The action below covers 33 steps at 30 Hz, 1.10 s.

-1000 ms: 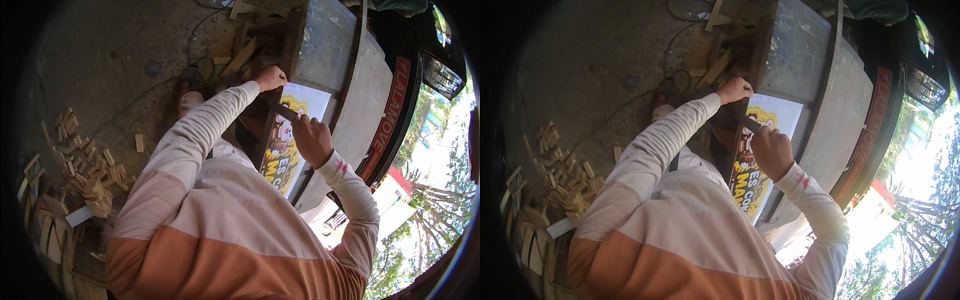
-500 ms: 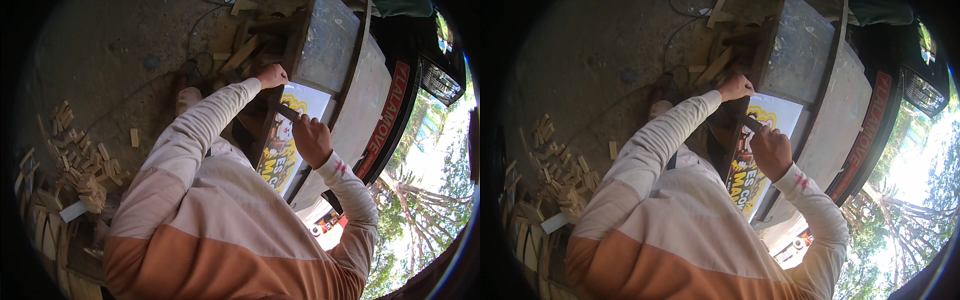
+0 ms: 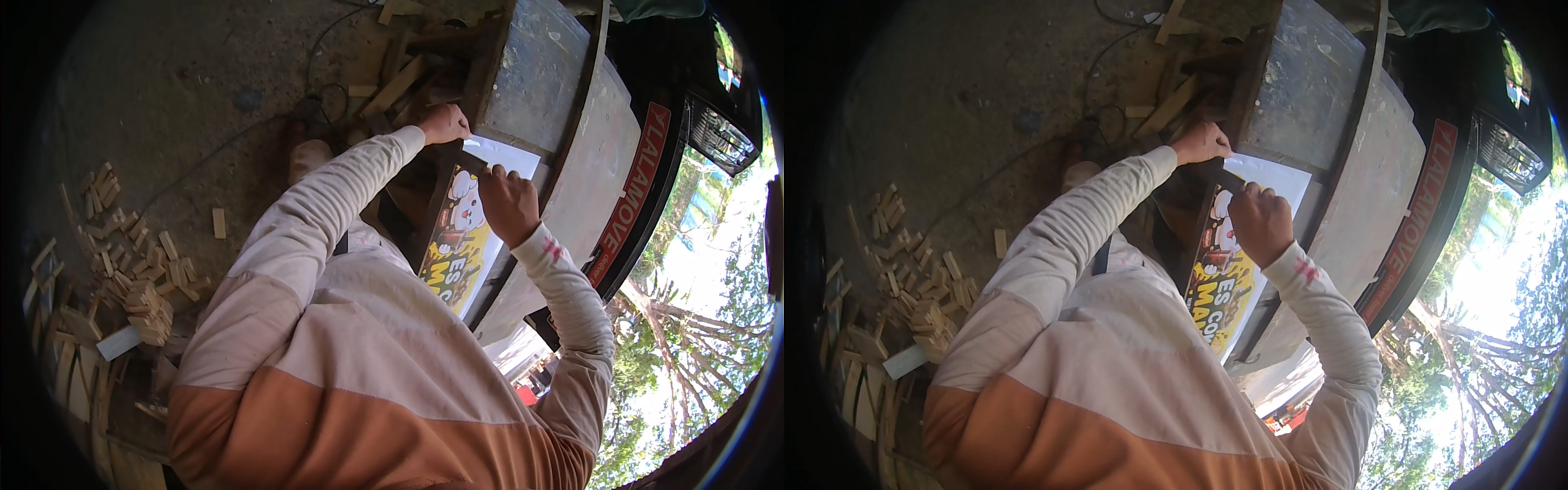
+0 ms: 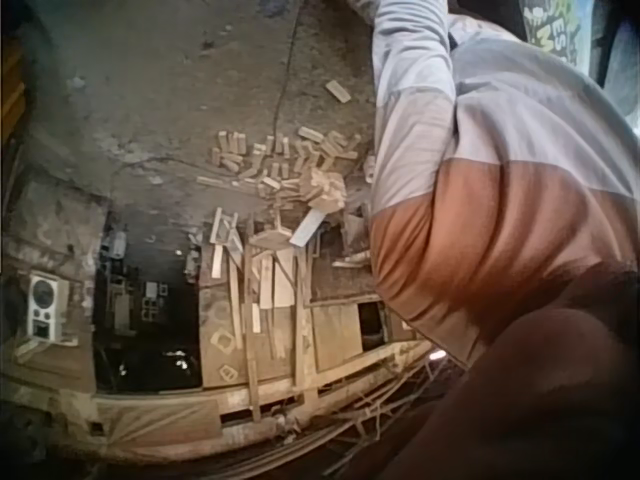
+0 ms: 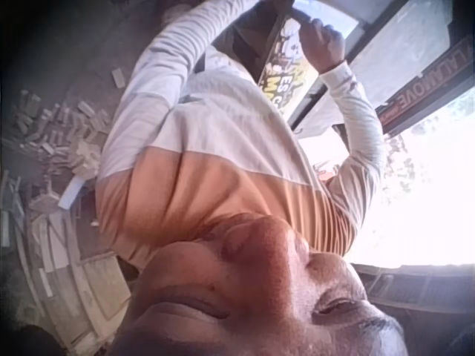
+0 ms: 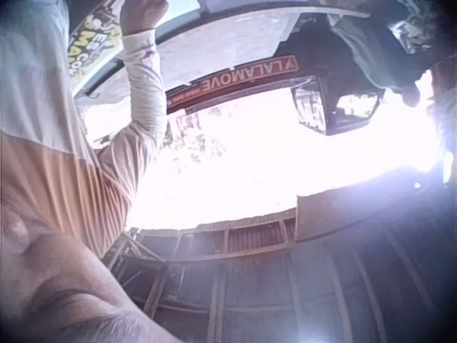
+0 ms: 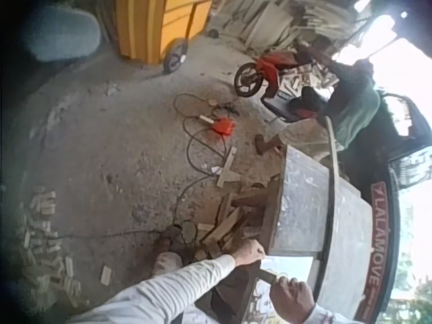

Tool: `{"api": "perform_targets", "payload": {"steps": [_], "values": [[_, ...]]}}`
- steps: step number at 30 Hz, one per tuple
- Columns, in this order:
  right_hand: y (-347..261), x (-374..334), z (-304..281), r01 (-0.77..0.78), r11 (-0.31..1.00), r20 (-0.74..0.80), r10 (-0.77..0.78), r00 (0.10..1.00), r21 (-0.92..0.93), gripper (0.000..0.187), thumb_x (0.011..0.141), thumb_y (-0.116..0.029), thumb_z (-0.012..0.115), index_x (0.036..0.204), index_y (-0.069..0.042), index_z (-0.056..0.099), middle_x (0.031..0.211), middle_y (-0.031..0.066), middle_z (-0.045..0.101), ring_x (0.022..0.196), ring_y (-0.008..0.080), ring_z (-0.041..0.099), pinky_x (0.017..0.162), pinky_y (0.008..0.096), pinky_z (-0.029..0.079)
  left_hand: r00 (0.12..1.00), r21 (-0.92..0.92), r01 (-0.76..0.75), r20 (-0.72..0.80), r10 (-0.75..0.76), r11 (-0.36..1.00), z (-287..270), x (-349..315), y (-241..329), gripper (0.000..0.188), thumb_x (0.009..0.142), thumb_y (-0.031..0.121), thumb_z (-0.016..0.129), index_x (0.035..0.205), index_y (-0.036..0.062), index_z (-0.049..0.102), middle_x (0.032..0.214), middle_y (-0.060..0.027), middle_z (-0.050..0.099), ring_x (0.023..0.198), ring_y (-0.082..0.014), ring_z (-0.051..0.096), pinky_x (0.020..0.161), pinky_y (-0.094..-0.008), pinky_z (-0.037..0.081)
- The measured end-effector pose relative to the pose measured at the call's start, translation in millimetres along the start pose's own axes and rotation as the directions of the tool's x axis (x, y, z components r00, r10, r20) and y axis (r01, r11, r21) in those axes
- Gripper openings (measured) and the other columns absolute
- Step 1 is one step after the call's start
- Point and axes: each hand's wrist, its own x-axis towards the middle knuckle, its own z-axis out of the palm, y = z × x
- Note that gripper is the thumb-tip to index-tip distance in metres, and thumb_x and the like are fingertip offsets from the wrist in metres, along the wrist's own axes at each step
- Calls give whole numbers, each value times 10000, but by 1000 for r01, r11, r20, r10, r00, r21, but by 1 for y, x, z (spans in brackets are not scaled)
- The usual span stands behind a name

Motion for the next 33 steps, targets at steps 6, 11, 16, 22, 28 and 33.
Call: {"api": "perform_targets", "payload": {"steps": [6, 11, 16, 22, 28, 33], "values": [[-9, -5, -23, -23, 998, 66, 27, 997, -56, 44, 751, -100, 666, 727, -70, 688, 726, 78, 600, 654, 227, 652, 518, 335, 516, 995, 15, -93, -31, 93, 996, 3, 1, -6, 255, 775, 258, 775, 894, 32, 786, 827, -176, 739, 764, -273, 720, 752, -366, 534], [-1, 0, -9, -63, 998, 71, 64, 995, -6, 57, 763, -107, 669, 764, -57, 695, 737, 88, 615, 682, 231, 661, 522, 333, 516, 999, 20, -48, -20, 48, 999, 4, 2, -4, 252, 770, 250, 772, 878, 23, 785, 822, -172, 740, 760, -276, 718, 760, -363, 538], [-3, 3, -22, -92, 993, 82, 86, 993, 76, 68, 771, -100, 657, 782, -36, 680, 737, 89, 615, 676, 232, 657, 514, 337, 510, 999, 21, -31, -8, 32, 999, 3, 6, -7, 257, 761, 262, 774, 883, 36, 789, 821, -176, 739, 762, -283, 716, 762, -366, 539], [-3, -9, -35, -84, 995, 73, 80, 994, 55, 83, 766, -122, 661, 779, -43, 683, 724, 82, 605, 662, 226, 651, 518, 338, 502, 997, 67, -73, -1, 73, 995, -2, 6, 4, 242, 755, 259, 777, 867, 45, 792, 814, -168, 738, 770, -289, 716, 767, -369, 540], [-1, -11, -26, -72, 994, 124, 60, 990, 88, 68, 748, -146, 668, 713, -93, 692, 752, 79, 616, 683, 223, 649, 540, 342, 491, 995, 68, -100, -1, 101, 993, 2, 14, -4, 231, 755, 244, 782, 856, 37, 789, 791, -169, 736, 734, -268, 721, 737, -360, 546], [-1, -4, -12, -22, 1000, -6, 22, 1000, -22, 45, 724, -108, 662, 688, -91, 685, 750, 83, 613, 703, 231, 652, 541, 340, 498, 996, 24, -91, 22, 91, 996, 1, 8, -4, 249, 759, 249, 783, 857, 20, 781, 795, -177, 736, 727, -253, 718, 722, -357, 541]]}}
